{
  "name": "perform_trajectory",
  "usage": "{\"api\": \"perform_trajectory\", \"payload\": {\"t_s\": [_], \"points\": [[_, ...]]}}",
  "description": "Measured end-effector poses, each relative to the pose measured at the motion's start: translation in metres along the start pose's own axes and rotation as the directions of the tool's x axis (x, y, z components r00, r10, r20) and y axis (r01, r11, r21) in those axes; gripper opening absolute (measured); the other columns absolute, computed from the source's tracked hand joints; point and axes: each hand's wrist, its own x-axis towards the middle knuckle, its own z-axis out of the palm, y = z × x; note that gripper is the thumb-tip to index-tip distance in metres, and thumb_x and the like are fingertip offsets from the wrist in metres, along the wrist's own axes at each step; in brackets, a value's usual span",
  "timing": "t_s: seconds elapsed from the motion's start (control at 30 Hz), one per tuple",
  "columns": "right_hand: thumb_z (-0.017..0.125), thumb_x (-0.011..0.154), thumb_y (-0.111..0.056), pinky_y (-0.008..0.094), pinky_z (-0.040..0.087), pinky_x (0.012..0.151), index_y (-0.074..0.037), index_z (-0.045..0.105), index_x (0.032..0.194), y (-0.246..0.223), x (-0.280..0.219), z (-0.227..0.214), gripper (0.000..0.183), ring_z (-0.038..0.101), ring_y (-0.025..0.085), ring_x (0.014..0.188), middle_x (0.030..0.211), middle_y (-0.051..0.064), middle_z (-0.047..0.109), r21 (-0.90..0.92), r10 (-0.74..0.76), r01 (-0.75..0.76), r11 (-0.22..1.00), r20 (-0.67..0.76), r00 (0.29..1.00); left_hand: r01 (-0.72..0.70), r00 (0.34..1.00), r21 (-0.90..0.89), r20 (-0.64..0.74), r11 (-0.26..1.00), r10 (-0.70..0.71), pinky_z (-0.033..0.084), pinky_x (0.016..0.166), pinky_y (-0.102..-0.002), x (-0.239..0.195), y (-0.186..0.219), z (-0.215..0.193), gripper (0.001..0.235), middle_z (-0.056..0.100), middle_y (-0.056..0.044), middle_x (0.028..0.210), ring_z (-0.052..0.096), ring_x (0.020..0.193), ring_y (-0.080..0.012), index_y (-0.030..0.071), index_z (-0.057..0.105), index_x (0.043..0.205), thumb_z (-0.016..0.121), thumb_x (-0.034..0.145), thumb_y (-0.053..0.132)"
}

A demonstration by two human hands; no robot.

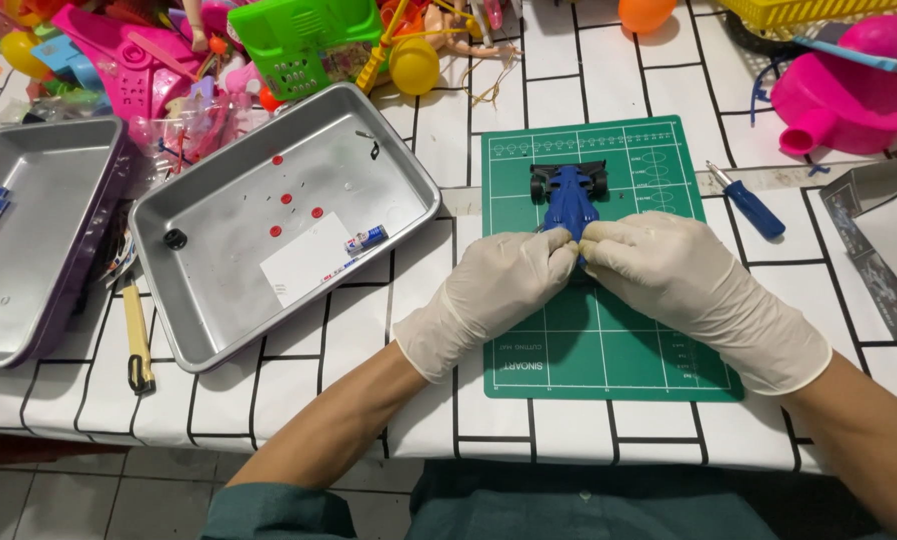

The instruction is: Assembling a blue model toy car on a cutting mat, including attaching parts and using a screwdriver.

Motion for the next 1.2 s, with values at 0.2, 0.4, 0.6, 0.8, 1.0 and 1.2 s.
{"api": "perform_trajectory", "payload": {"t_s": [0.2, 0.4, 0.6, 0.8, 1.0, 1.2], "points": [[0.072, 0.095, -0.016, 0.038, 0.058, 0.076, -0.006, 0.066, 0.1, 0.001, 0.018, -0.024, 0.013, 0.071, 0.026, 0.086, 0.102, 0.004, 0.073, 0.216, -0.026, 0.012, 0.976, 0.061, 0.998, -0.07, 0.957, 0.025, -0.282, 0.997, 0.074, 0.041, 0.046, -0.033, 0.017, 0.002, -0.028, 0.015, 0.048, 0.0, 0.072, 0.046, 0.054, -0.0178, 0.012, 0.052, 0.088, 0.058, 0.097, 0.003], [0.081, 0.087, -0.027, 0.038, 0.058, 0.085, -0.008, 0.071, 0.115, 0.014, 0.006, -0.022, 0.034, 0.074, 0.025, 0.096, 0.112, 0.004, 0.077, 0.22, 0.022, -0.041, 0.975, 0.09, 0.996, 0.04, 0.999, -0.25, -0.01, 0.967, -0.044, 0.057, 0.061, -0.045, 0.001, -0.006, -0.025, 0.054, 0.069, -0.009, 0.126, 0.073, 0.091, -0.0333, 0.008, 0.049, 0.137, 0.075, 0.092, 0.022], [0.086, 0.082, -0.032, 0.038, 0.06, 0.083, -0.009, 0.072, 0.119, 0.018, 0.008, -0.031, 0.046, 0.075, 0.025, 0.095, 0.113, 0.005, 0.077, 0.154, 0.018, -0.027, 0.988, 0.06, 0.998, 0.098, 0.995, -0.286, 0.004, 0.953, -0.101, 0.056, 0.062, -0.043, 0.0, -0.013, -0.028, 0.052, 0.073, -0.008, 0.123, 0.074, 0.095, -0.0309, 0.013, 0.053, 0.136, 0.076, 0.093, 0.032], [0.082, 0.086, -0.038, 0.037, 0.059, 0.077, -0.014, 0.075, 0.114, 0.022, 0.008, -0.038, 0.037, 0.075, 0.021, 0.093, 0.11, 0.001, 0.079, 0.07, -0.031, 0.03, 0.997, 0.019, 0.999, 0.026, 0.985, -0.238, -0.161, 0.971, -0.066, 0.055, 0.064, -0.039, -0.007, -0.021, -0.02, 0.056, 0.075, -0.006, 0.114, 0.076, 0.097, -0.0264, 0.021, 0.049, 0.137, 0.08, 0.096, 0.043], [0.081, 0.089, -0.029, 0.039, 0.061, 0.077, -0.011, 0.077, 0.11, 0.017, 0.014, -0.043, 0.028, 0.076, 0.023, 0.09, 0.106, 0.005, 0.079, 0.075, -0.039, 0.041, 0.996, -0.026, 0.999, 0.048, 0.96, -0.082, -0.27, 0.996, -0.068, 0.044, 0.049, -0.039, -0.008, -0.023, -0.007, 0.046, 0.071, -0.003, 0.093, 0.067, 0.071, -0.0252, 0.023, 0.052, 0.131, 0.083, 0.097, 0.02], [0.08, 0.092, -0.019, 0.035, 0.059, 0.079, -0.012, 0.078, 0.109, 0.016, 0.014, -0.044, 0.019, 0.074, 0.021, 0.091, 0.108, 0.004, 0.079, 0.053, -0.055, 0.056, 0.997, -0.029, 0.998, 0.125, 0.955, -0.066, -0.264, 0.99, -0.138, 0.045, 0.058, -0.041, -0.003, -0.032, -0.038, 0.036, 0.042, 0.0, 0.072, 0.042, 0.06, -0.0235, 0.02, 0.048, 0.129, 0.067, 0.105, 0.001]]}}
